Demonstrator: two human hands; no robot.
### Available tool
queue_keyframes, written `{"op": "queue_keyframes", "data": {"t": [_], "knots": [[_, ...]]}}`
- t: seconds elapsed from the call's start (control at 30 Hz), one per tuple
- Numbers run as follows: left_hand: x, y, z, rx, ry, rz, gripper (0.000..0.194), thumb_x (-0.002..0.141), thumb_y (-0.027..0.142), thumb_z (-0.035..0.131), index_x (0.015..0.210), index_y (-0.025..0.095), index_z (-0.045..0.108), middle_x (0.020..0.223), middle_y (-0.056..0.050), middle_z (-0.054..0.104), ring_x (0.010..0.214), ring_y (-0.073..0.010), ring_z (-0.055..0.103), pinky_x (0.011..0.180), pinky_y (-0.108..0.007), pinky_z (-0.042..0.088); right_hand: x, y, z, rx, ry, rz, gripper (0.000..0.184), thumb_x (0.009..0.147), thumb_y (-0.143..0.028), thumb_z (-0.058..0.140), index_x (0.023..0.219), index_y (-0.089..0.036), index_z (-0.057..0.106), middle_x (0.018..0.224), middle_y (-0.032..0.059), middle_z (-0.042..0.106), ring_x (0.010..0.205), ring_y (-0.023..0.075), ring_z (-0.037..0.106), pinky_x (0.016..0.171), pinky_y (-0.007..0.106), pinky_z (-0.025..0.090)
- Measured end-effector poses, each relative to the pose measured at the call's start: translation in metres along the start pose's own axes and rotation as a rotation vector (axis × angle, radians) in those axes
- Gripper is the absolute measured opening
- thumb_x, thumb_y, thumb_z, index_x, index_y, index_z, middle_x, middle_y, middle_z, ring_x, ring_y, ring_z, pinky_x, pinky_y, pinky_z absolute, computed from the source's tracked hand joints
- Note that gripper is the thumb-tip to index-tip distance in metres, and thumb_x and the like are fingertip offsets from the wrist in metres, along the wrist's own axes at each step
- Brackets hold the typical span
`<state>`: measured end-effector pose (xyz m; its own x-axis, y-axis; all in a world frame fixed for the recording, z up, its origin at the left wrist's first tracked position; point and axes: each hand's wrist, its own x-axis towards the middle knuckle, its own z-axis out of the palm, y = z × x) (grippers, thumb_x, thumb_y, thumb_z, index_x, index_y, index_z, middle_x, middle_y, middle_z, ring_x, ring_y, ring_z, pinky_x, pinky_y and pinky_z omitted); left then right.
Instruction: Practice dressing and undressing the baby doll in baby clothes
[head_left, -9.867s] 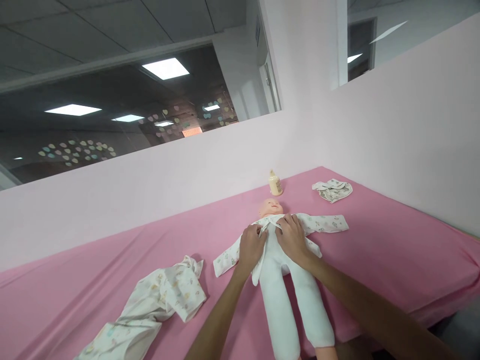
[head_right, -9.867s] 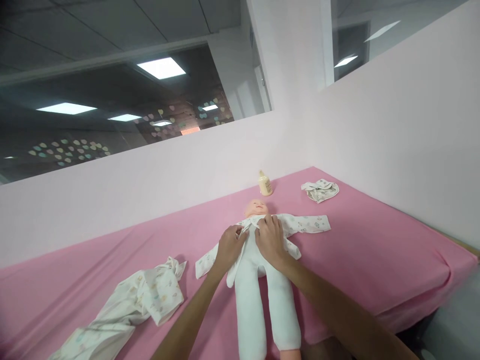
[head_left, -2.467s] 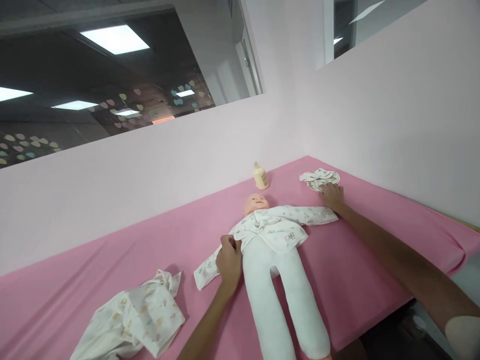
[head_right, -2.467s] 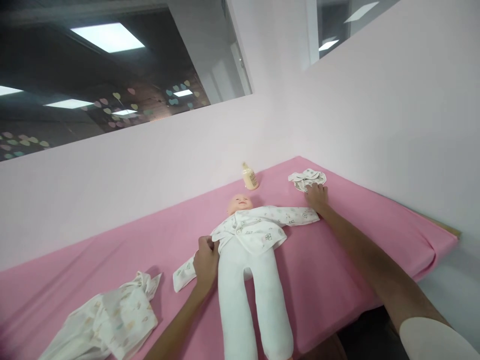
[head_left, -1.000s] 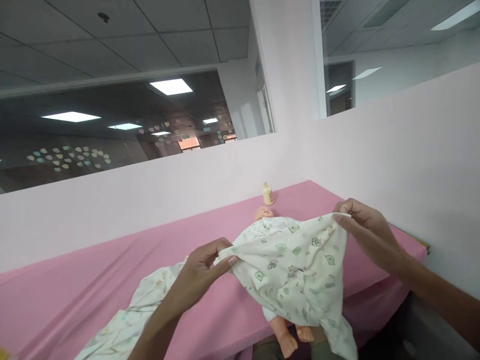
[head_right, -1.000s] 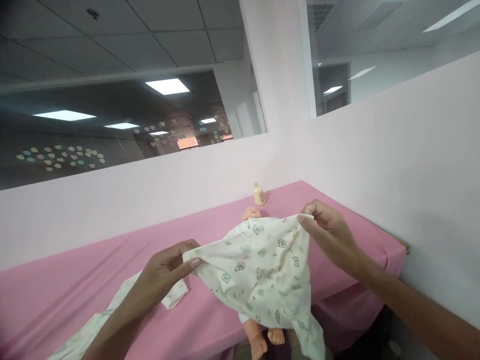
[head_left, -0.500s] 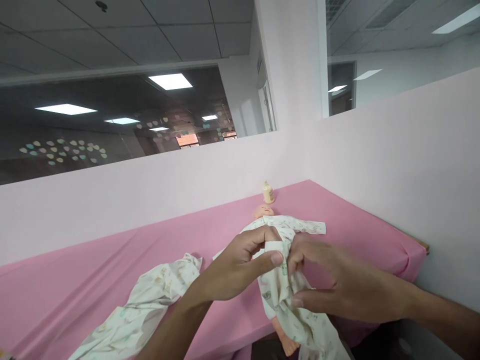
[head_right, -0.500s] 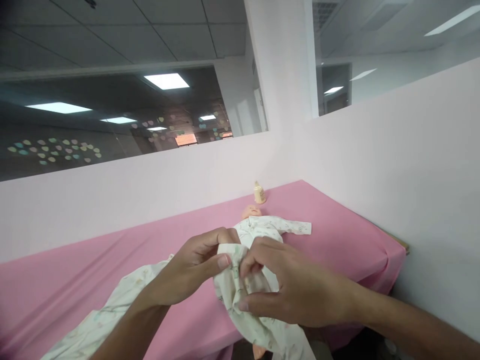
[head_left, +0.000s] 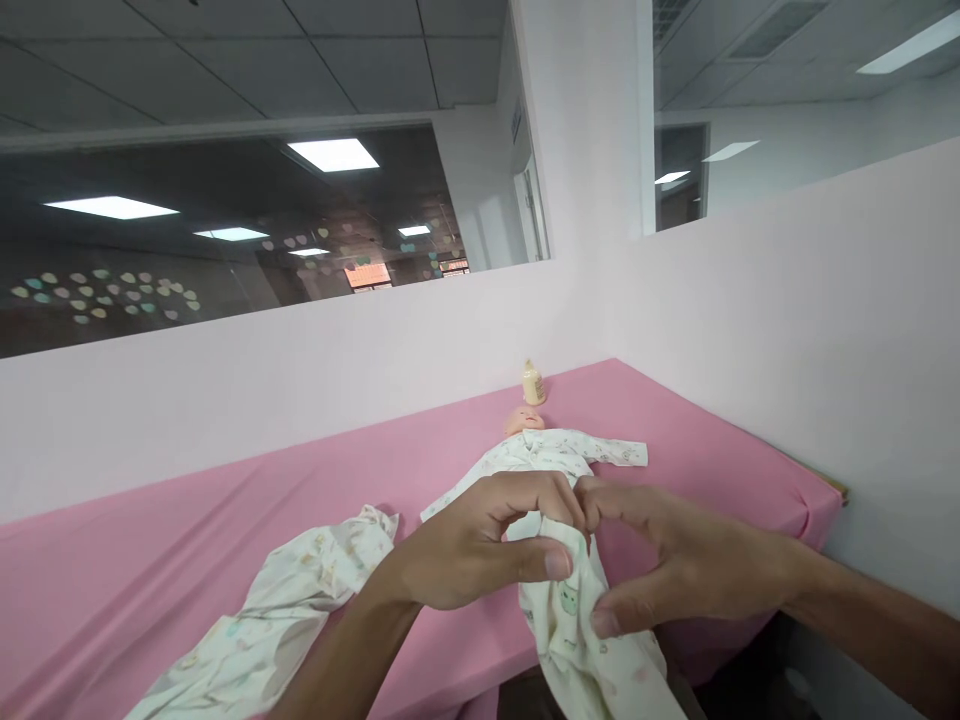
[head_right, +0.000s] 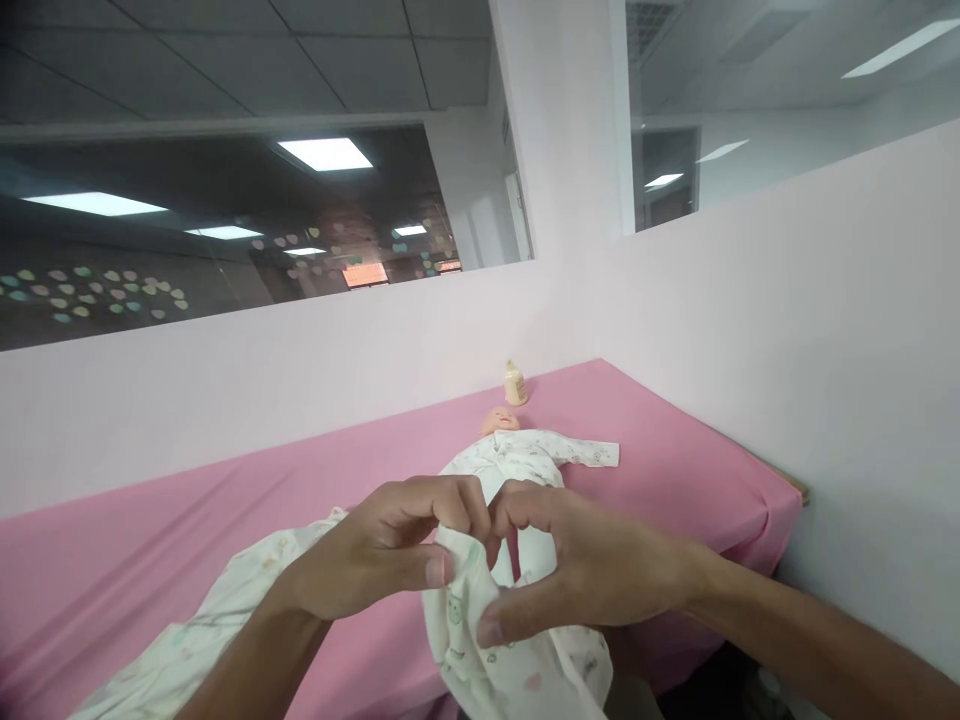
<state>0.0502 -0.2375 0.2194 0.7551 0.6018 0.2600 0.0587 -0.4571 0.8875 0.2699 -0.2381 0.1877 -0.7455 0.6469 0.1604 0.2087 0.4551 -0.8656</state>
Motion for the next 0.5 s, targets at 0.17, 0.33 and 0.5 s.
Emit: {"op": "queue_keyframes", "data": {"t": [0.17,0.33,0.5], "knots": [[-0.003,0.0,-0.003,0.193,-0.031,-0.016,0.018,0.084,0.028,0.063,0.072,0.017,0.056,0.08,-0.003,0.057,0.076,-0.0119,0.052,0.07,-0.025,0.044,-0.005,0.004,0.006,0.01,0.068,0.002,0.026,0.079,-0.044,0.068,0.084,-0.02,0.059,0.086,-0.0005,0.059,0.081,0.0133,0.053,0.073,0.025,0.044],[-0.007,-0.003,-0.004,0.353,0.042,-0.076,0.021,0.087,0.033,0.06,0.074,0.017,0.056,0.089,-0.003,0.057,0.08,-0.0118,0.05,0.071,-0.023,0.041,-0.021,0.008,0.015,0.046,0.226,0.056,0.027,0.087,-0.045,0.058,0.079,-0.02,0.053,0.078,-0.0004,0.053,0.071,0.011,0.045,0.062,0.023,0.04],[-0.005,-0.008,-0.002,0.644,0.021,-0.133,0.016,0.09,0.034,0.055,0.092,0.02,0.062,0.102,-0.004,0.062,0.083,-0.013,0.053,0.07,-0.023,0.041,-0.033,0.022,0.014,0.423,0.092,0.053,0.03,0.087,-0.047,0.059,0.084,-0.018,0.05,0.078,0.0001,0.049,0.07,0.0103,0.044,0.065,0.023,0.04]]}}
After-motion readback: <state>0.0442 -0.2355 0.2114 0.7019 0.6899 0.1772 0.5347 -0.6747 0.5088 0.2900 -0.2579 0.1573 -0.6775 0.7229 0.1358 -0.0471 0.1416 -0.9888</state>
